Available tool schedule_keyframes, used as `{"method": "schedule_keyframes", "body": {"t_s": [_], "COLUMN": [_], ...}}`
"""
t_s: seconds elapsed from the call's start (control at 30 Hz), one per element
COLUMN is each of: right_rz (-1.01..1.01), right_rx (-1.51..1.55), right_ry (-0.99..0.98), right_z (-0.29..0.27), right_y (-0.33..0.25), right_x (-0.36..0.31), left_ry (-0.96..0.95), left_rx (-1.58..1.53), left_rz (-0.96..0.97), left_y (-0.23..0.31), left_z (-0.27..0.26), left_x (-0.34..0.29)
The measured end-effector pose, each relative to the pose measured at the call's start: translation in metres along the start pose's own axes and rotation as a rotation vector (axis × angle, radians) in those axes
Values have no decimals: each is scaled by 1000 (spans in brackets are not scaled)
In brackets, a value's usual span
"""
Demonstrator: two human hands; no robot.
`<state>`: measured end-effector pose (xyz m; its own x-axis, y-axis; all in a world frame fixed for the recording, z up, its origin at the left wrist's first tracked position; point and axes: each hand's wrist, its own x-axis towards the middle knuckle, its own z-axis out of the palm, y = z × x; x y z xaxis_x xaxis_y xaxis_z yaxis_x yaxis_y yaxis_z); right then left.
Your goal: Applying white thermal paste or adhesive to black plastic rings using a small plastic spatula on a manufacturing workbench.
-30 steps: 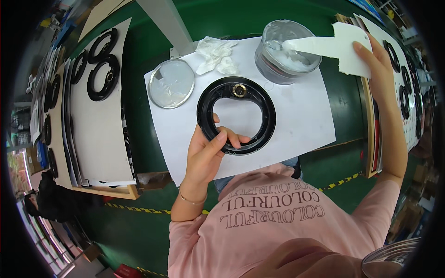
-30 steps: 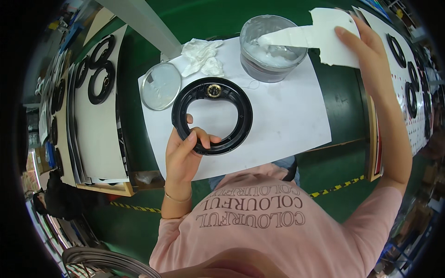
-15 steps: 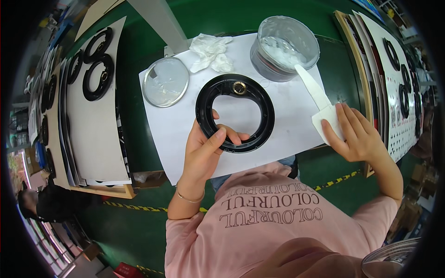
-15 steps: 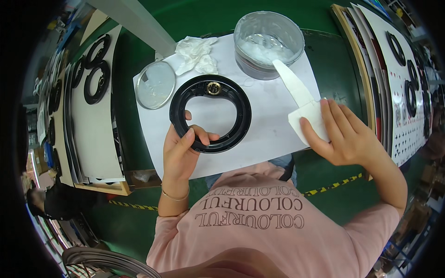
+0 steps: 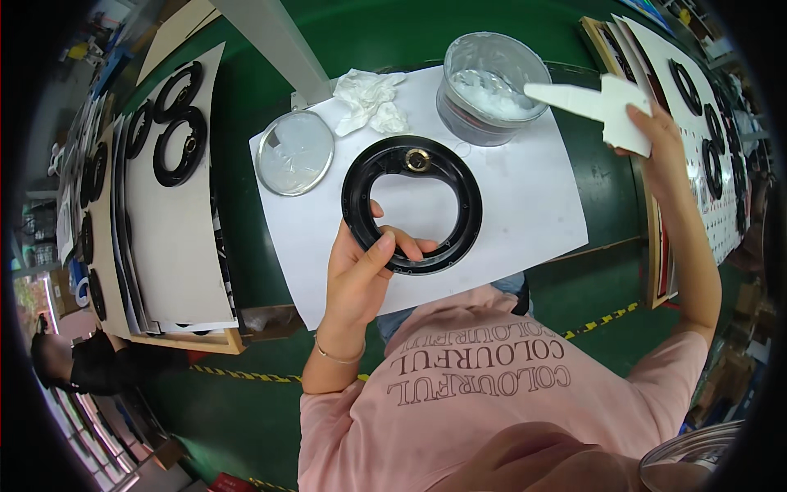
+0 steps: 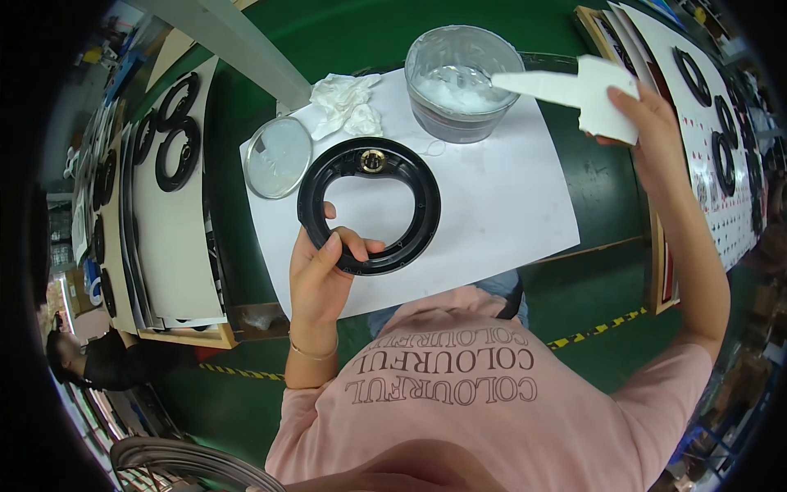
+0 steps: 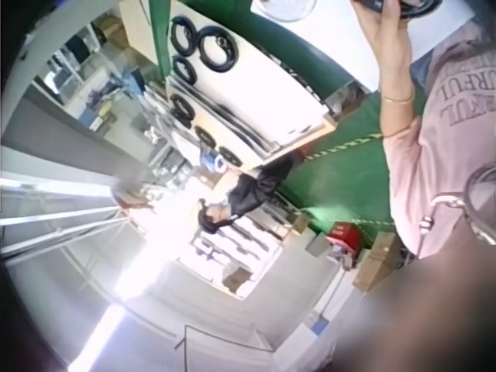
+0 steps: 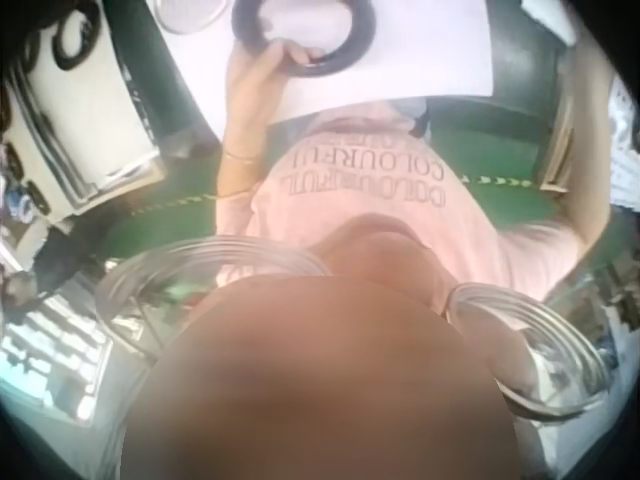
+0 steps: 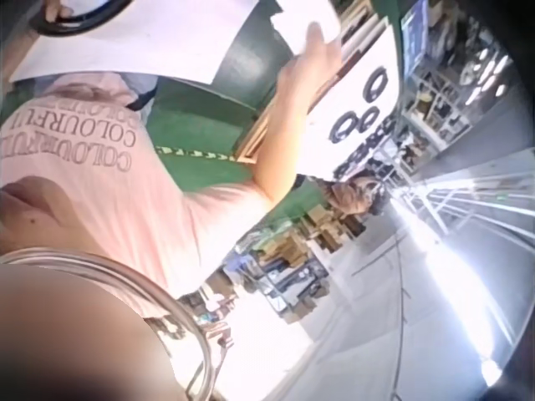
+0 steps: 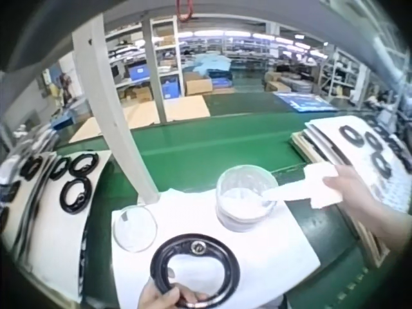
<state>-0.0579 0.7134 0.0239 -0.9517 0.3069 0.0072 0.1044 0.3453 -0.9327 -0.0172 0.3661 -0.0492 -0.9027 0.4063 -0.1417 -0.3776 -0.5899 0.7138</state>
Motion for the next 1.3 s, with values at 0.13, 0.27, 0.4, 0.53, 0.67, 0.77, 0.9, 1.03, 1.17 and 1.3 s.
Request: {"method": "schedule_keyframes", "body": {"t_s": [0.13, 0.27, 0.4, 0.53, 0.67, 0.77, 0.9, 1.03, 1.17, 1.3], "right_rz": [284, 105, -264, -613, -836, -853, -414, -139, 175, -492], "right_rx": [131, 88, -325, -1019, -1163, -1277, -1276, -1228, -909, -917], "right_ry": [13, 59, 73, -137, -276, -322, -361, -429, -323, -250], "right_z": [-12, -31, -20, -3, 28, 47, 77, 89, 89, 64], "right_y": [20, 6, -26, -62, -79, -113, -157, -157, -154, -85], "right_x": [-15, -19, -15, -7, 13, 18, 20, 22, 20, 4], "left_ry": [32, 39, 12, 10, 45, 45, 38, 21, 37, 44], "left_rx": [-19, -9, 8, 76, 105, 93, 95, 83, 70, 55], "left_rz": [11, 3, -7, 47, 60, 45, 47, 43, 34, 27], "left_y": [0, 0, -2, -9, -9, -10, -11, -9, -6, -3], "left_z": [-4, -4, 2, 8, 8, 6, 5, 4, 1, -3], "left_x": [1, 1, 7, 7, 2, 1, 3, 5, 5, 6]}}
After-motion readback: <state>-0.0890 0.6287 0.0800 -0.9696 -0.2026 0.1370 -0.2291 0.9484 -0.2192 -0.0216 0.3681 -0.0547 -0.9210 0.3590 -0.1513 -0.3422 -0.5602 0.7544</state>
